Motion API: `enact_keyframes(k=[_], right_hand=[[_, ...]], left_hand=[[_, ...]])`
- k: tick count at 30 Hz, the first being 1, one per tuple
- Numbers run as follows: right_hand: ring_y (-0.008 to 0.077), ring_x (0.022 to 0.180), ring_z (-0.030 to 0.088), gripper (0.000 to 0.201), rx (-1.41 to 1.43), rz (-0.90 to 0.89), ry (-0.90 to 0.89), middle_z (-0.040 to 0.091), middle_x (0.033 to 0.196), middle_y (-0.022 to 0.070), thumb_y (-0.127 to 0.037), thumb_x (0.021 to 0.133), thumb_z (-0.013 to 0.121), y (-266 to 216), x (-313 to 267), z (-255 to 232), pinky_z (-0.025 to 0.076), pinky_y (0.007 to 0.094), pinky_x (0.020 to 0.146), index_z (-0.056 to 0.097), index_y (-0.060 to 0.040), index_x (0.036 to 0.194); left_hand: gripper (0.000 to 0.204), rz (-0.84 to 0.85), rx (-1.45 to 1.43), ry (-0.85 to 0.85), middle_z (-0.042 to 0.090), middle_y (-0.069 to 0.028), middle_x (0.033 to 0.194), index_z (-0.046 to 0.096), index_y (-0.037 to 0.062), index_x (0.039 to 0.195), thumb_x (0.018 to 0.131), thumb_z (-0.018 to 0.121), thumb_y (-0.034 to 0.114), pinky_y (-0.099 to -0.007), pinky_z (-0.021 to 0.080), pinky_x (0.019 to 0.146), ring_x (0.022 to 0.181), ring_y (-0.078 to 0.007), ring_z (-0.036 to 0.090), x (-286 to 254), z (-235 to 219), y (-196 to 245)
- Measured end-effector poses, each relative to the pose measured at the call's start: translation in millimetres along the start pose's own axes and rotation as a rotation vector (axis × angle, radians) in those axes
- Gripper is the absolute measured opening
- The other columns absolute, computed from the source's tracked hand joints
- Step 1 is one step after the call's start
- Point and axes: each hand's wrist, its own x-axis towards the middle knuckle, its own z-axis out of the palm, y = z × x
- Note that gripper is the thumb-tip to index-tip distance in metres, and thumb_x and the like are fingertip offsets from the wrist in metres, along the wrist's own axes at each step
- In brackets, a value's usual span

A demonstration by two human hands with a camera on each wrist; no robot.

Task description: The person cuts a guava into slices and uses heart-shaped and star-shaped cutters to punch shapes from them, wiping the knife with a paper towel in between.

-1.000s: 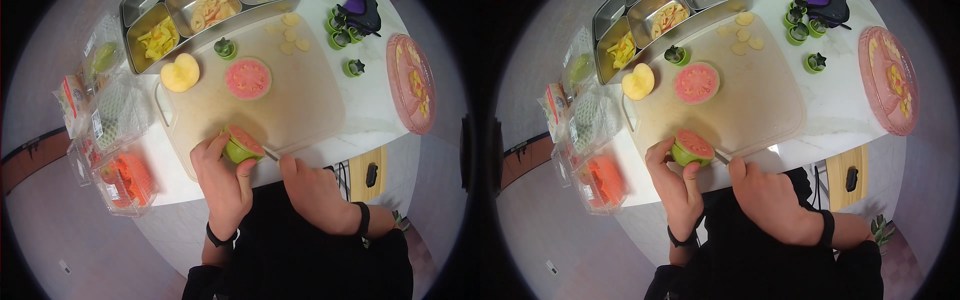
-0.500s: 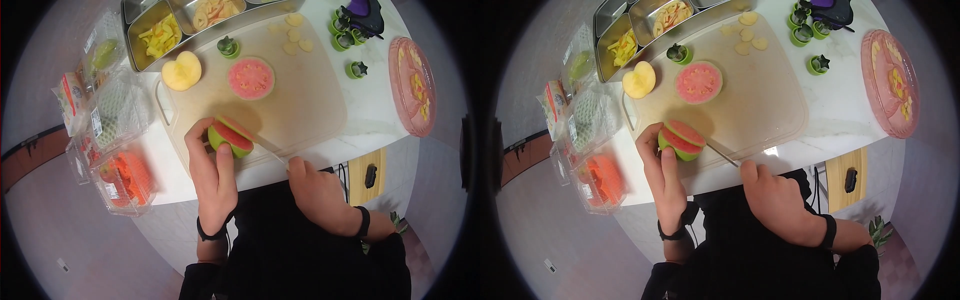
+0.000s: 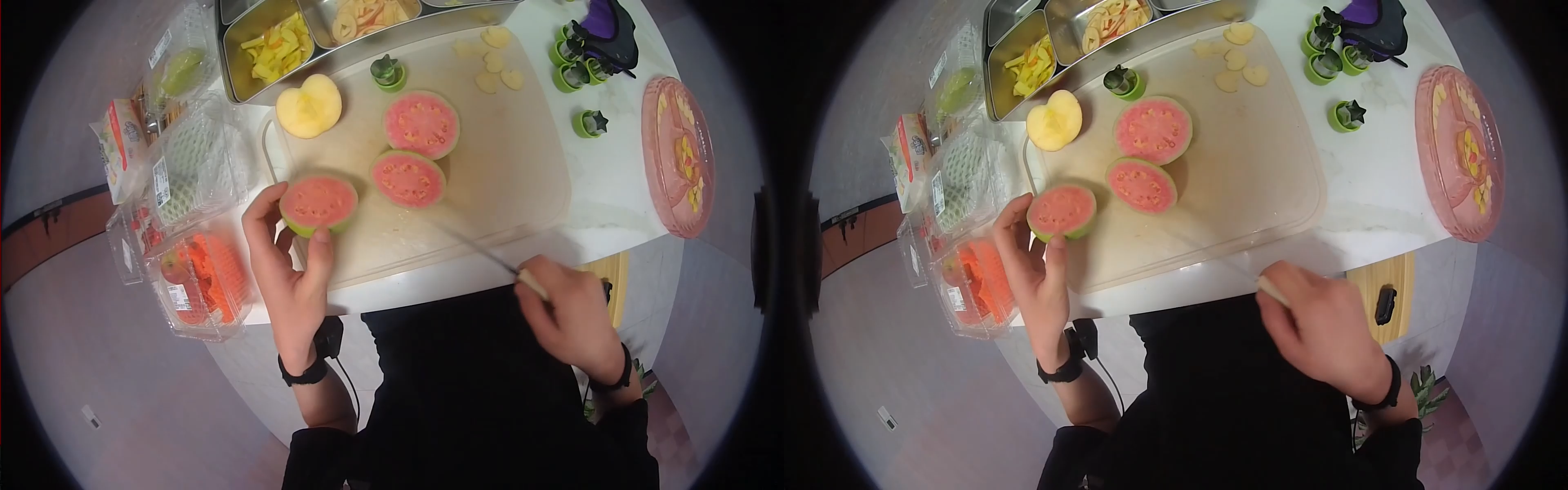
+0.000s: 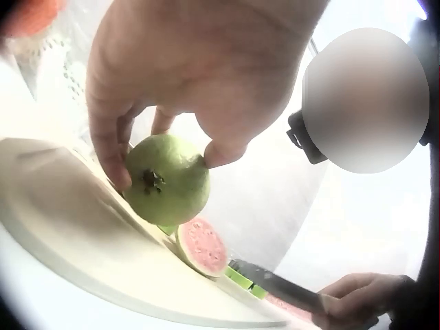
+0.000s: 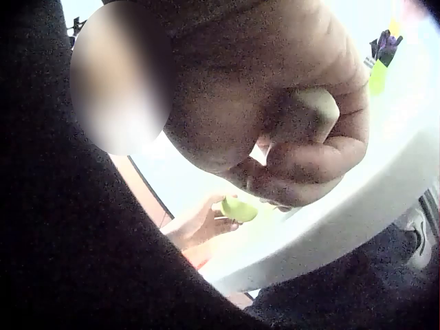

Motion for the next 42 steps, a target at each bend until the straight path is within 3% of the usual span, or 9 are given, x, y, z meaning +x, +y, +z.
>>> enact_keyframes(k=[3, 8, 13, 16, 24, 31, 36, 38, 42], right_hand=[[0.0405, 0.066, 0.067, 0.012, -0.085, 0.131, 0.223, 0.069, 0.085, 0.0159, -0.009, 0.098, 0.068, -5, 2, -11, 0.050, 0.0482, 0.059, 0.067, -0.0033, 0.108], [0.0382, 0.081, 0.067, 0.037, -0.503, 0.102, 0.314, 0.062, 0.097, 0.0157, -0.011, 0.097, 0.069, 9, 14, -15, 0.055, 0.0476, 0.067, 0.065, -0.0048, 0.133], [0.0364, 0.088, 0.066, 0.039, -0.497, 0.053, 0.360, 0.060, 0.099, 0.0150, -0.011, 0.096, 0.073, 17, 36, 3, 0.055, 0.0483, 0.072, 0.063, -0.0041, 0.133], [0.0348, 0.093, 0.064, 0.037, -0.509, 0.005, 0.387, 0.060, 0.103, 0.0142, -0.010, 0.094, 0.075, 17, 46, 2, 0.055, 0.0466, 0.076, 0.065, -0.0032, 0.129], [0.0327, 0.096, 0.059, 0.036, -0.551, -0.093, 0.399, 0.060, 0.106, 0.0114, -0.011, 0.090, 0.079, 20, 65, 0, 0.046, 0.0443, 0.081, 0.068, -0.0039, 0.124], [0.0355, 0.095, 0.064, 0.035, -0.458, -0.110, 0.482, 0.064, 0.104, 0.0145, -0.011, 0.091, 0.080, 21, 75, -39, 0.051, 0.0457, 0.080, 0.069, -0.0046, 0.124], [0.0356, 0.096, 0.067, 0.041, -0.724, -0.138, 0.625, 0.067, 0.104, 0.0149, -0.012, 0.092, 0.080, 27, 118, -76, 0.053, 0.0460, 0.081, 0.067, -0.0084, 0.130], [0.0358, 0.097, 0.067, 0.041, -0.800, -0.096, 0.556, 0.067, 0.104, 0.0147, -0.012, 0.093, 0.079, 33, 126, -78, 0.054, 0.0466, 0.081, 0.067, -0.0099, 0.132], [0.0358, 0.097, 0.068, 0.039, -0.797, -0.039, 0.485, 0.069, 0.104, 0.0136, -0.011, 0.093, 0.078, 33, 134, -73, 0.055, 0.0473, 0.080, 0.067, -0.0104, 0.131]], left_hand=[[0.056, 0.042, 0.105, 0.051, 0.054, -0.0151, 0.146, 0.047, -0.0006, 0.150, 0.100, 0.070, 0.001, -0.0437, 0.050, 0.115, 0.140, -0.0274, 0.055, 2, 7, -7], [0.056, 0.113, 0.340, 0.090, 0.054, -0.0171, 0.147, 0.050, -0.0003, 0.150, 0.098, 0.071, 0.003, -0.0469, 0.052, 0.114, 0.139, -0.0306, 0.056, -1, 13, 6], [0.067, 0.107, 0.431, 0.064, 0.050, -0.0206, 0.155, 0.046, 0.0005, 0.157, 0.095, 0.074, 0.006, -0.0479, 0.047, 0.118, 0.143, -0.0351, 0.053, -3, 12, 22], [0.077, 0.112, 0.400, -0.020, 0.045, -0.0258, 0.159, 0.042, 0.0029, 0.161, 0.093, 0.077, 0.010, -0.0481, 0.046, 0.116, 0.144, -0.0458, 0.050, 0, 15, 23], [0.084, 0.127, 0.434, 0.015, 0.041, -0.0274, 0.162, 0.039, 0.0038, 0.164, 0.091, 0.080, 0.010, -0.0498, 0.045, 0.118, 0.146, -0.0475, 0.048, -3, 25, 18], [0.081, 0.233, 0.662, 0.126, 0.047, -0.0219, 0.163, 0.047, 0.0053, 0.159, 0.087, 0.083, 0.011, -0.0505, 0.038, 0.124, 0.152, -0.0445, 0.044, -3, 27, 30], [0.069, 0.322, 0.672, 0.136, 0.066, -0.0150, 0.136, 0.058, 0.0062, 0.150, 0.086, 0.083, 0.011, -0.0471, 0.044, 0.110, 0.136, -0.0388, 0.054, 3, 48, 45], [0.060, 0.338, 0.730, 0.169, 0.071, -0.0079, 0.115, 0.064, 0.0076, 0.144, 0.087, 0.082, 0.009, -0.0429, 0.045, 0.092, 0.114, -0.0317, 0.059, 10, 56, 53], [0.046, 0.329, 0.725, 0.126, 0.070, -0.0067, 0.105, 0.069, 0.0074, 0.134, 0.088, 0.079, 0.006, -0.0423, 0.044, 0.087, 0.104, -0.0291, 0.059, 16, 61, 48]])
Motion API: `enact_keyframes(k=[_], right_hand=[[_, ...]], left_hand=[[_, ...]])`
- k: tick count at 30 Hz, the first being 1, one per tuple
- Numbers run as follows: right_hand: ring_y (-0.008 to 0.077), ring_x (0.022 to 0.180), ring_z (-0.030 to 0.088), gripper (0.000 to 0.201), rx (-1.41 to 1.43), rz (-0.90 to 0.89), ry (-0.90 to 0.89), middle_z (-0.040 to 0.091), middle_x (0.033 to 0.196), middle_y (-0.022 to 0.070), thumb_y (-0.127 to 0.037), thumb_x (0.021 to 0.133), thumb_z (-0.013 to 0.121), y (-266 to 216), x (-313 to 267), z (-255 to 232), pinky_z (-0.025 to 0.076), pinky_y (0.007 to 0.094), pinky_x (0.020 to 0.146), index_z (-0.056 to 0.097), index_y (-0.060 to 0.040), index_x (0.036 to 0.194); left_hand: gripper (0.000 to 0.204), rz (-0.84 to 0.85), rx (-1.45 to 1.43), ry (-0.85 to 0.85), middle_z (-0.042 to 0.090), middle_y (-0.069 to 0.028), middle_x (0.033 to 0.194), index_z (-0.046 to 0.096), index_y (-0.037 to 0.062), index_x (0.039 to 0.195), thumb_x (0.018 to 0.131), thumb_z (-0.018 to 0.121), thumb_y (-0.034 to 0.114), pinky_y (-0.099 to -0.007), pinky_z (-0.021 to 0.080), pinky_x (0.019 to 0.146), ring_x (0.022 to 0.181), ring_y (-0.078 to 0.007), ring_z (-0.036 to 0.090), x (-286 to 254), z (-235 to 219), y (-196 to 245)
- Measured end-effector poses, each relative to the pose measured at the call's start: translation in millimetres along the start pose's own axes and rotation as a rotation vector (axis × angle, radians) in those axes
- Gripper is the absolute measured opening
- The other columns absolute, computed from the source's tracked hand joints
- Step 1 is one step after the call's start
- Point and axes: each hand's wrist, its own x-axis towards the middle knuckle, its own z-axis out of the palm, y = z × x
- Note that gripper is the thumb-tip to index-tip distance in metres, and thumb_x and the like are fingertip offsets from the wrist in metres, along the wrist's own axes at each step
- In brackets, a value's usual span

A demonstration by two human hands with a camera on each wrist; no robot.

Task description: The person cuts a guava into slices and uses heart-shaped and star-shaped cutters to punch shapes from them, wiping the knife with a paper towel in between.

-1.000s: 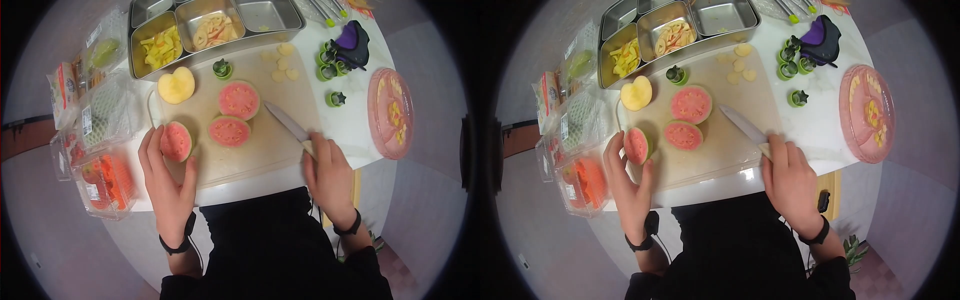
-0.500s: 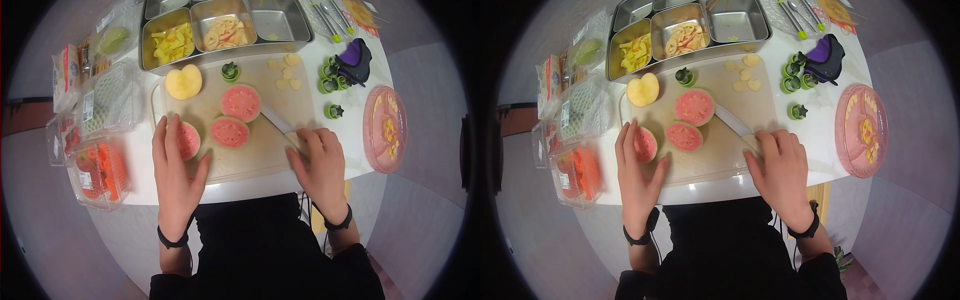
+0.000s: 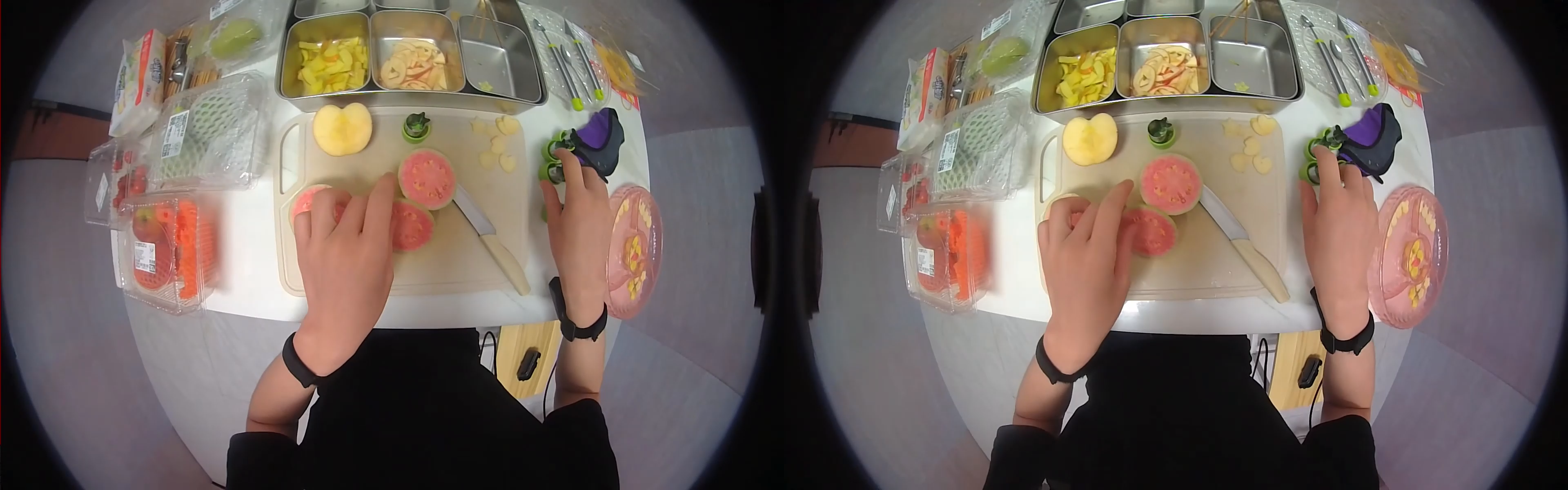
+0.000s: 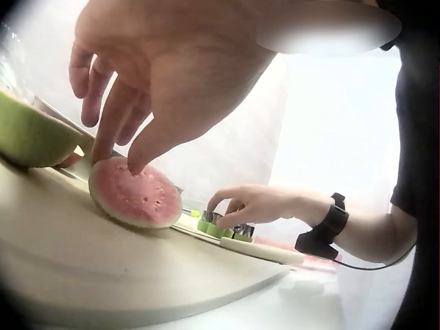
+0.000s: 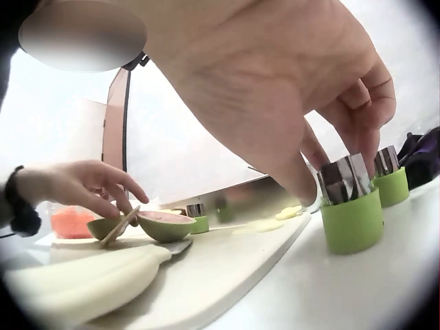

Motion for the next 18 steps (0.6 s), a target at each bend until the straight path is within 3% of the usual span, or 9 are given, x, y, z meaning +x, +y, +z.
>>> enact_keyframes(k=[5, 11, 14, 18], right_hand=[[0.0362, 0.096, 0.067, 0.029, 0.023, -0.049, 0.051, 0.069, 0.101, 0.0134, -0.006, 0.092, 0.076, -2, 1, 13, 0.054, 0.0479, 0.078, 0.065, -0.0074, 0.119], [0.0381, 0.097, 0.068, 0.025, 0.106, -0.030, 0.049, 0.072, 0.101, 0.0148, -0.003, 0.092, 0.074, 3, 1, 15, 0.054, 0.0496, 0.079, 0.062, -0.0049, 0.114], [0.0390, 0.097, 0.069, 0.025, 0.118, 0.021, 0.021, 0.073, 0.105, 0.0154, -0.003, 0.094, 0.074, 1, 1, 10, 0.054, 0.0493, 0.080, 0.062, -0.0041, 0.116], [0.0388, 0.097, 0.071, 0.027, 0.129, 0.075, 0.031, 0.074, 0.107, 0.0166, -0.005, 0.097, 0.074, 5, 2, 6, 0.056, 0.0463, 0.079, 0.063, -0.0036, 0.121]], left_hand=[[0.032, 0.006, -0.144, -0.023, 0.068, -0.0082, 0.095, 0.070, 0.0037, 0.122, 0.091, 0.077, 0.001, -0.0394, 0.049, 0.080, 0.090, -0.0262, 0.062, -9, -7, 0], [0.030, -0.263, -0.695, -0.212, 0.063, -0.0094, 0.090, 0.067, 0.0034, 0.124, 0.096, 0.072, -0.005, -0.0325, 0.056, 0.069, 0.073, -0.0218, 0.067, -27, -13, 1], [0.030, -0.305, -0.708, -0.231, 0.065, -0.0108, 0.093, 0.066, 0.0032, 0.124, 0.096, 0.072, -0.005, -0.0348, 0.056, 0.072, 0.077, -0.0261, 0.069, -31, -6, 5], [0.031, -0.170, -0.414, -0.152, 0.067, -0.0141, 0.107, 0.066, 0.0028, 0.125, 0.094, 0.074, -0.001, -0.0396, 0.057, 0.079, 0.089, -0.0333, 0.069, -37, 6, 8]])
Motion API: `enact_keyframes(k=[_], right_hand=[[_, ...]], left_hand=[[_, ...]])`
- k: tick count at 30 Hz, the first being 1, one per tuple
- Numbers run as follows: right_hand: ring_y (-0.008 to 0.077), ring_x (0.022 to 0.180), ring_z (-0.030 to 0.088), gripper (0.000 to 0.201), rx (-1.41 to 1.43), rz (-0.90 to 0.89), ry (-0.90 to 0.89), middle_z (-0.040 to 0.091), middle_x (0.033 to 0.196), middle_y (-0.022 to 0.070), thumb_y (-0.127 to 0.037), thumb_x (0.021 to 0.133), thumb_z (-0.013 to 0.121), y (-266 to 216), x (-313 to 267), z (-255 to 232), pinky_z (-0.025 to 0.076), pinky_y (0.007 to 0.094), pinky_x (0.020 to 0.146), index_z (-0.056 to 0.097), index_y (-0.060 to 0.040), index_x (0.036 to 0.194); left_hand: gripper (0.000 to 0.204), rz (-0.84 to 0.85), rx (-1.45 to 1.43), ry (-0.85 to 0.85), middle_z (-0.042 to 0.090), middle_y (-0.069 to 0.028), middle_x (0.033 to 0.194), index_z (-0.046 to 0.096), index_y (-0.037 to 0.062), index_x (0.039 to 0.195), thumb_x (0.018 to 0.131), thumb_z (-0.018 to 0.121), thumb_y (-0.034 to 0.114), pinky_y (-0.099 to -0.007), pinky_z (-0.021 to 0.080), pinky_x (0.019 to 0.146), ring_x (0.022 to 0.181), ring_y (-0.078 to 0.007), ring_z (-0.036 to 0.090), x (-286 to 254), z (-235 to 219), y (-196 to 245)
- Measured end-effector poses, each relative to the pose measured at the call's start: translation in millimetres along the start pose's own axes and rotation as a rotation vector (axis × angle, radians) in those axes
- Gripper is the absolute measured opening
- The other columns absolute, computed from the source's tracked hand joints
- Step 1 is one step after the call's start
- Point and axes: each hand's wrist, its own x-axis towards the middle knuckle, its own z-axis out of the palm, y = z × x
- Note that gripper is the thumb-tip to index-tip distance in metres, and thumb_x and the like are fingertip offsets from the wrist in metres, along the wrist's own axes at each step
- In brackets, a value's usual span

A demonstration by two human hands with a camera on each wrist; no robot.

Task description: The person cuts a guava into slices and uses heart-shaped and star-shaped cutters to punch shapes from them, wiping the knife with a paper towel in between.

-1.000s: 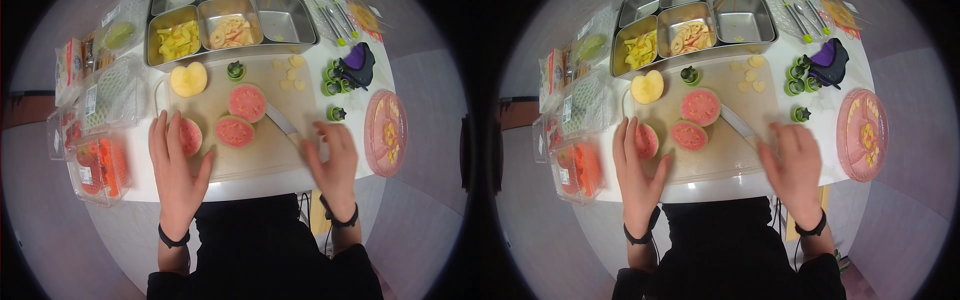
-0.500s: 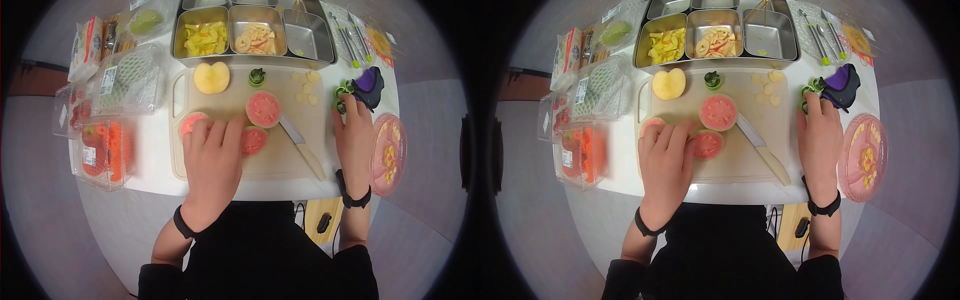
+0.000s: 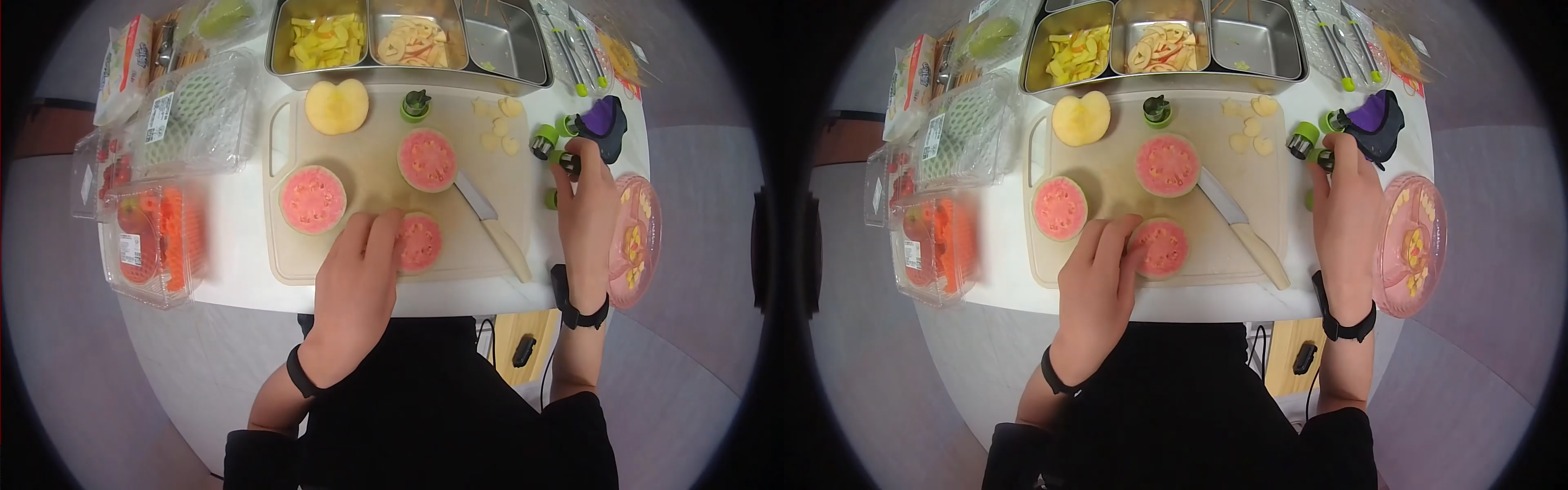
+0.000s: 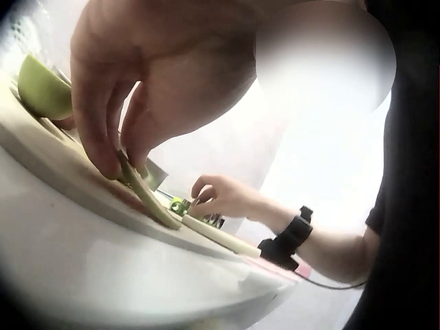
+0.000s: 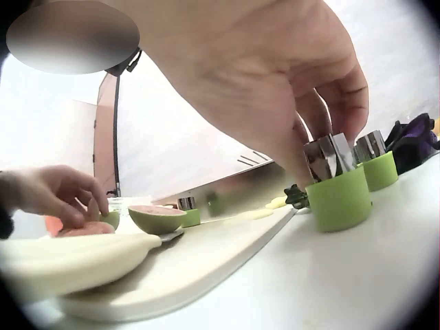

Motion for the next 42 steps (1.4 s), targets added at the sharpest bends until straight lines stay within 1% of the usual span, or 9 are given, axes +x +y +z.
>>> enact_keyframes(k=[3, 9, 10, 16, 23, 29, 34, 38, 42], right_hand=[[0.0321, 0.091, 0.073, 0.029, 0.045, -0.026, 0.092, 0.073, 0.105, 0.0153, -0.005, 0.098, 0.075, 0, 0, -9, 0.057, 0.0397, 0.076, 0.066, -0.0030, 0.125], [0.0162, 0.104, 0.067, 0.034, 0.439, 0.002, 0.012, 0.063, 0.126, 0.0088, 0.007, 0.095, 0.072, -33, -24, -46, 0.059, 0.0279, 0.083, 0.072, -0.0036, 0.128], [0.0173, 0.113, 0.066, 0.037, 0.667, 0.081, -0.097, 0.059, 0.132, 0.0101, 0.012, 0.094, 0.068, -33, -34, -43, 0.060, 0.0292, 0.089, 0.070, -0.0028, 0.129], [0.0179, 0.110, 0.068, 0.047, 1.339, 0.263, -0.456, 0.064, 0.132, 0.0113, 0.012, 0.093, 0.072, -75, -83, -22, 0.057, 0.0315, 0.095, 0.051, -0.0028, 0.133], [0.0173, 0.108, 0.067, 0.050, 1.229, 0.121, -0.436, 0.059, 0.134, 0.0111, 0.008, 0.093, 0.076, -83, -94, 2, 0.057, 0.0302, 0.089, 0.057, -0.0004, 0.139], [0.0215, 0.113, 0.069, 0.048, 1.454, 0.326, -0.498, 0.054, 0.136, 0.0128, 0.019, 0.093, 0.067, -94, -94, 0, 0.061, 0.0332, 0.092, 0.058, 0.0038, 0.138], [0.0258, 0.111, 0.072, 0.048, 1.162, 0.160, -0.345, 0.054, 0.139, 0.0188, 0.022, 0.091, 0.065, -108, -94, 11, 0.065, 0.0327, 0.087, 0.059, 0.0060, 0.136], [0.0268, 0.106, 0.074, 0.049, 0.817, -0.111, -0.205, 0.062, 0.133, 0.0229, 0.020, 0.087, 0.074, -107, -93, 21, 0.067, 0.0323, 0.083, 0.061, 0.0079, 0.132], [0.0290, 0.116, 0.071, 0.052, 0.750, -0.117, -0.259, 0.063, 0.131, 0.0222, 0.010, 0.088, 0.080, -108, -95, 20, 0.065, 0.0383, 0.093, 0.058, 0.0067, 0.135]], left_hand=[[0.035, 0.030, 0.075, -0.001, 0.066, -0.0159, 0.118, 0.066, 0.0019, 0.127, 0.093, 0.076, 0.001, -0.0429, 0.057, 0.085, 0.100, -0.0367, 0.067, -4, 4, 2], [0.047, 0.079, 0.072, -0.021, 0.064, -0.0153, 0.131, 0.067, 0.0004, 0.131, 0.087, 0.082, 0.003, -0.0436, 0.055, 0.091, 0.110, -0.0359, 0.065, -21, 2, 1], [0.048, 0.081, 0.064, -0.035, 0.064, -0.0151, 0.133, 0.067, 0.0004, 0.131, 0.085, 0.082, 0.003, -0.0435, 0.055, 0.091, 0.110, -0.0354, 0.065, -24, 0, 0], [0.046, 0.127, 0.045, -0.034, 0.065, -0.0143, 0.131, 0.069, 0.0005, 0.128, 0.083, 0.083, 0.001, -0.0436, 0.055, 0.092, 0.110, -0.0348, 0.065, -29, 2, -13], [0.045, 0.220, 0.003, 0.042, 0.068, -0.0130, 0.131, 0.073, 0.0012, 0.122, 0.079, 0.085, -0.001, -0.0431, 0.057, 0.088, 0.108, -0.0344, 0.066, -33, 10, -35], [0.048, 0.216, 0.011, 0.042, 0.068, -0.0133, 0.131, 0.074, 0.0000, 0.124, 0.077, 0.085, -0.003, -0.0416, 0.058, 0.086, 0.104, -0.0327, 0.066, -32, 11, -39], [0.038, 0.262, 0.052, 0.142, 0.071, -0.0136, 0.122, 0.076, -0.0048, 0.112, 0.074, 0.075, 0.000, -0.0361, 0.059, 0.082, 0.103, -0.0264, 0.068, -29, 19, -45], [0.046, 0.218, 0.002, 0.116, 0.072, -0.0133, 0.125, 0.076, -0.0035, 0.118, 0.073, 0.086, -0.003, -0.0376, 0.058, 0.081, 0.099, -0.0296, 0.066, -30, 17, -44], [0.047, 0.208, 0.006, 0.110, 0.072, -0.0136, 0.124, 0.076, -0.0040, 0.118, 0.072, 0.086, -0.003, -0.0365, 0.058, 0.079, 0.097, -0.0290, 0.067, -29, 16, -44]])
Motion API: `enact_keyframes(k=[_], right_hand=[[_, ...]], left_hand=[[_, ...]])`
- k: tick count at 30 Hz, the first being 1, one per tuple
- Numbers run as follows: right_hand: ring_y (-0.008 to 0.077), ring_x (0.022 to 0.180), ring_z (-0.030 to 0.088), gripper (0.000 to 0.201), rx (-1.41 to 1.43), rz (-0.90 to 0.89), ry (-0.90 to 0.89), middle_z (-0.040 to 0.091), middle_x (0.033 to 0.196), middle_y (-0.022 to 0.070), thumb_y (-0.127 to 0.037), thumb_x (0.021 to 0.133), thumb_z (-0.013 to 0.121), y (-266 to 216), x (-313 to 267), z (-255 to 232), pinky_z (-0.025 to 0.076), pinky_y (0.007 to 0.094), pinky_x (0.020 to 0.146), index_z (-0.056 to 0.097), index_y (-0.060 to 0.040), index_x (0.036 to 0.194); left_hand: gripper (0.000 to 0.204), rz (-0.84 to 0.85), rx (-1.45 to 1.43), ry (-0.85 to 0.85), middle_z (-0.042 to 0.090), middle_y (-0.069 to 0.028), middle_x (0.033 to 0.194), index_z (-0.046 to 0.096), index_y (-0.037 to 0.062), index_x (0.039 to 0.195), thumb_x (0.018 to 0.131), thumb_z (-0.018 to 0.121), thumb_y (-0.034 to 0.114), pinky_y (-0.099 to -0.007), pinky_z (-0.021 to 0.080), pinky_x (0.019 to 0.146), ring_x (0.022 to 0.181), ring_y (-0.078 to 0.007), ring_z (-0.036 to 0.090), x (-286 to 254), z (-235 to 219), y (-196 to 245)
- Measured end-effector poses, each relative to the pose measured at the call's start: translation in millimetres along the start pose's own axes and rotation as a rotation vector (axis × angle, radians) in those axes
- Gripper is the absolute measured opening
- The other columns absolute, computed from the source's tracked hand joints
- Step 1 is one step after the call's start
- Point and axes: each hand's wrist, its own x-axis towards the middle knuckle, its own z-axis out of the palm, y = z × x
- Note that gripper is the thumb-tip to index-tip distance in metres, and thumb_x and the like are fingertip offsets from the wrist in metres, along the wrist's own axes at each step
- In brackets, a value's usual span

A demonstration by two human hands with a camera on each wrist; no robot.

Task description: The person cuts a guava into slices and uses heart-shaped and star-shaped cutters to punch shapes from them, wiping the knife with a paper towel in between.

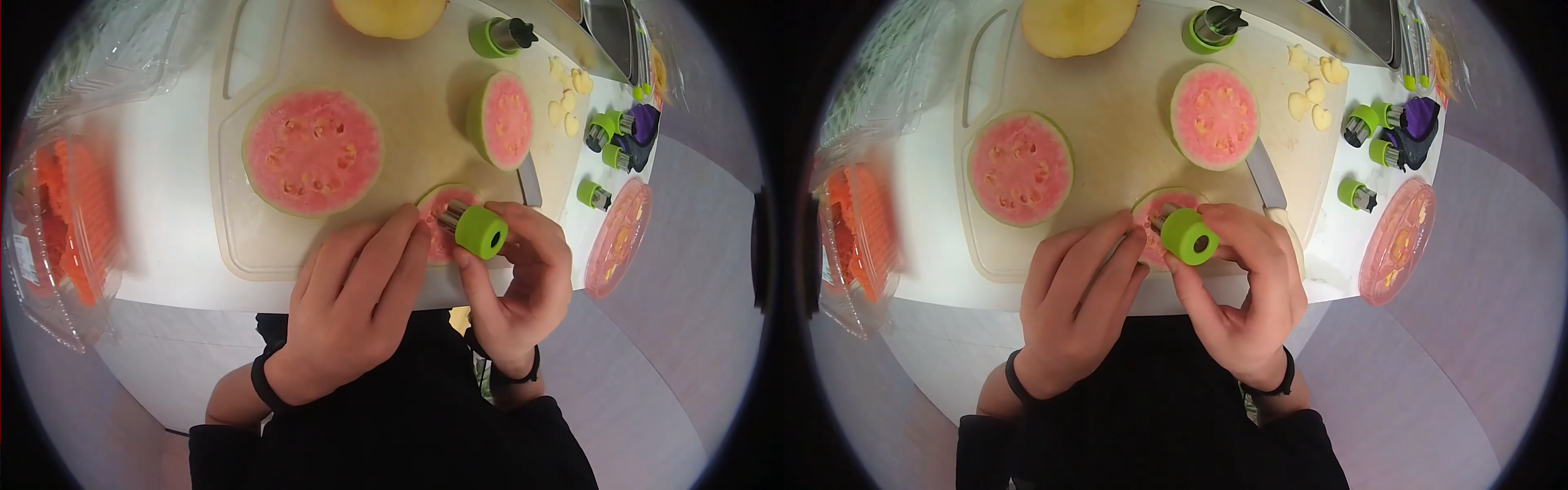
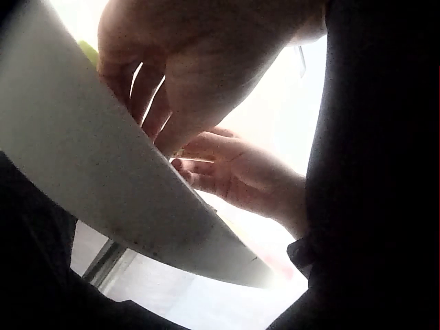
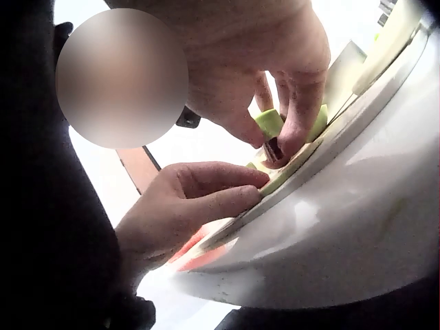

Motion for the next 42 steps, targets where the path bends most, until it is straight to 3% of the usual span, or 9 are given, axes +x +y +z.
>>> enact_keyframes(k=[6, 38, 42], right_hand=[[0.0299, 0.100, 0.075, 0.053, -0.120, -0.106, 0.103, 0.074, 0.113, 0.0196, 0.004, 0.077, 0.094, 0, 6, 11, 0.061, 0.0351, 0.082, 0.069, 0.0047, 0.124], [0.0295, 0.098, 0.077, 0.054, -0.287, -0.170, 0.018, 0.075, 0.115, 0.0204, 0.000, 0.077, 0.095, -9, 17, 11, 0.064, 0.0344, 0.081, 0.070, 0.0033, 0.125], [0.0296, 0.097, 0.077, 0.052, -0.266, -0.177, 0.025, 0.075, 0.113, 0.0207, 0.002, 0.077, 0.095, -9, 18, 10, 0.064, 0.0344, 0.081, 0.071, 0.0051, 0.123]], left_hand=[[0.044, -0.012, -0.003, 0.001, 0.073, -0.0145, 0.125, 0.077, -0.0055, 0.116, 0.073, 0.086, -0.003, -0.0357, 0.058, 0.079, 0.095, -0.0281, 0.067, 1, -1, 0], [0.024, -0.008, -0.015, 0.059, 0.076, -0.0145, 0.120, 0.077, -0.0053, 0.108, 0.085, 0.080, -0.001, -0.0344, 0.060, 0.073, 0.096, -0.0277, 0.069, 1, -5, 2], [0.017, 0.127, 0.094, 0.069, 0.076, -0.0130, 0.123, 0.078, -0.0023, 0.105, 0.089, 0.077, 0.003, -0.0337, 0.061, 0.072, 0.099, -0.0286, 0.070, 8, -14, 7]])
